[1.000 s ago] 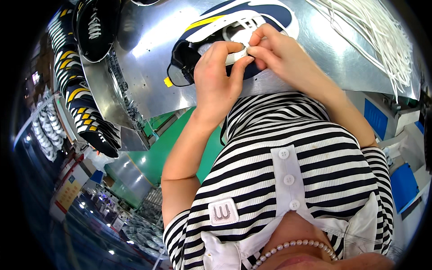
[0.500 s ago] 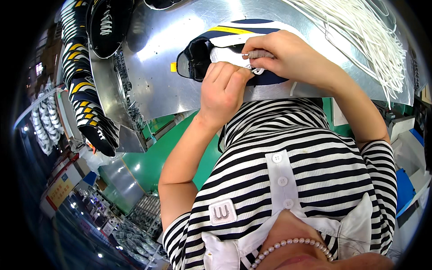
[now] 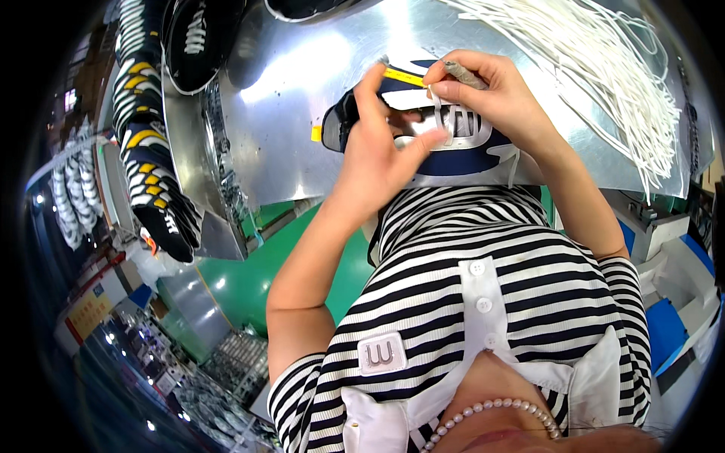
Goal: The person laces shoes by hand, pulling a white lace through eyelets on several blue and yellow sneakers one at a time.
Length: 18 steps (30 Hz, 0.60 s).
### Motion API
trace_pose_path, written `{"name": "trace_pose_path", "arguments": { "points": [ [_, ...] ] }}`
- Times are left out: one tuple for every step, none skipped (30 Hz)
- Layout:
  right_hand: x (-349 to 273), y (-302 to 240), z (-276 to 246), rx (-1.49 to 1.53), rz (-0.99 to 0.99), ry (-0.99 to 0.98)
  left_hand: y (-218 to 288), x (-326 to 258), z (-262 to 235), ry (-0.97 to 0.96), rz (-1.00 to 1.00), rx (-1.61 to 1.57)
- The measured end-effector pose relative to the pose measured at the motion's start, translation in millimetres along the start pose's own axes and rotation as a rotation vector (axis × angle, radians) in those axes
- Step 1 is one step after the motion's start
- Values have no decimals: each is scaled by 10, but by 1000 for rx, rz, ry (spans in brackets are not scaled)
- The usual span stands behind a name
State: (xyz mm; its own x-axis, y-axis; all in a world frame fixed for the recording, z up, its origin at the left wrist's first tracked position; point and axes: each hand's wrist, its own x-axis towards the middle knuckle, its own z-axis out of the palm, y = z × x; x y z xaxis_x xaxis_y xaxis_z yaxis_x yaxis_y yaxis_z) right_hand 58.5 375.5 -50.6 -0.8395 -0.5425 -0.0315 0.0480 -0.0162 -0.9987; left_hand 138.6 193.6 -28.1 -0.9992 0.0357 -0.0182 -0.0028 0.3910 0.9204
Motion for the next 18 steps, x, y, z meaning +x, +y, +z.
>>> {"name": "trace_pose_path", "arguments": {
  "points": [
    [7,17,55,78,51,24,-14,64,1,47,-81,-83],
    [6,-6,73,26,74,9,13,88,-30,15,-135,-1],
    [20,1,76,-9,76,-9,-27,98,0,45,-109,17],
    [31,8,73,-44,77,-26,-58,102,37,73,-82,34],
    [38,17,69,-64,54,-23,-55,107,33,95,-91,59],
    [25,38,61,-86,38,-21,-56,102,46,115,-105,77],
    [12,49,56,-108,22,-17,-62,99,62,133,-118,95],
    [-24,15,62,-156,-16,48,-96,112,83,164,-51,108],
    [-85,-50,98,-201,-51,108,-162,123,104,196,10,123],
    [-140,-83,124,-246,-86,168,-202,127,123,227,71,138],
    [-201,-47,114,-318,-143,214,-220,121,129,227,51,113],
    [-258,-65,88,-358,-124,175,-219,123,136,243,27,90],
    [-313,-105,60,-397,-104,135,-221,122,143,260,3,67],
    [-345,-119,49,-436,-85,94,-225,118,145,278,-22,45],
    [-359,-108,66,-457,-139,108,-218,129,143,270,-26,44],
    [-363,-111,73,-484,-124,101,-223,127,151,271,-22,29],
    [-363,-111,80,-511,-109,93,-231,119,160,274,-19,15],
    [-353,-109,79,-537,-97,84,-231,119,165,278,-14,2]
  ]
}}
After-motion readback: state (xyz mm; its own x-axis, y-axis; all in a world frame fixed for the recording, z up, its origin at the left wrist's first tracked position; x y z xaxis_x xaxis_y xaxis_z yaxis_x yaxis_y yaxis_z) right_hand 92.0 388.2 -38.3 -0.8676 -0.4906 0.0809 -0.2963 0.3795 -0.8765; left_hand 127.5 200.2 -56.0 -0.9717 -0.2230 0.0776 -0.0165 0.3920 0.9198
